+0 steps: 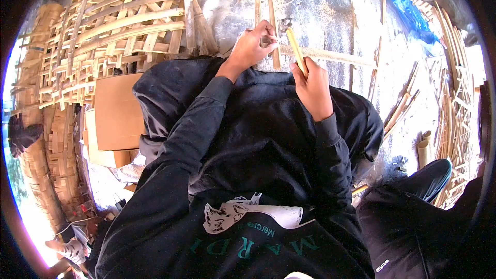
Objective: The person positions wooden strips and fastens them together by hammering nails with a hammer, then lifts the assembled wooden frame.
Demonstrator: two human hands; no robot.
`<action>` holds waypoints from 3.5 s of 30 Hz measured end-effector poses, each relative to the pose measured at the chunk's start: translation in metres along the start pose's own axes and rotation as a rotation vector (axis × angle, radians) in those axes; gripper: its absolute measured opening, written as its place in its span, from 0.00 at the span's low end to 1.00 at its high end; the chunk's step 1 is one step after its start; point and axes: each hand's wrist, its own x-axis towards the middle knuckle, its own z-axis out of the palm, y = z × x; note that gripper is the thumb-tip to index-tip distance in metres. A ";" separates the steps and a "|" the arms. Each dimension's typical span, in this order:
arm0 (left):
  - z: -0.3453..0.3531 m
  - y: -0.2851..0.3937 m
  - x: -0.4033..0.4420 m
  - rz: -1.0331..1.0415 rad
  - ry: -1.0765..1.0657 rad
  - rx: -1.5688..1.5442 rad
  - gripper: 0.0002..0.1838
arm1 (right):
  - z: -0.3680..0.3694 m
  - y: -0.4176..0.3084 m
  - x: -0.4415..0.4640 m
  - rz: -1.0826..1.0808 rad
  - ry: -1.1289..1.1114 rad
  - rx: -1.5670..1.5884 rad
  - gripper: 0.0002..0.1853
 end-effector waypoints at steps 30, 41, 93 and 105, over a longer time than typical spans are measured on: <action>-0.001 -0.001 -0.001 -0.079 -0.007 0.020 0.23 | -0.001 -0.011 -0.004 -0.066 -0.039 -0.095 0.08; -0.001 -0.003 -0.001 -0.074 0.013 0.009 0.21 | 0.001 -0.017 -0.004 -0.020 0.017 -0.043 0.06; -0.027 -0.010 0.009 0.193 -0.496 0.426 0.34 | 0.059 0.055 0.020 0.152 0.009 0.244 0.15; -0.025 -0.028 0.013 0.366 -0.433 0.490 0.35 | 0.053 0.042 0.022 0.055 0.031 0.185 0.13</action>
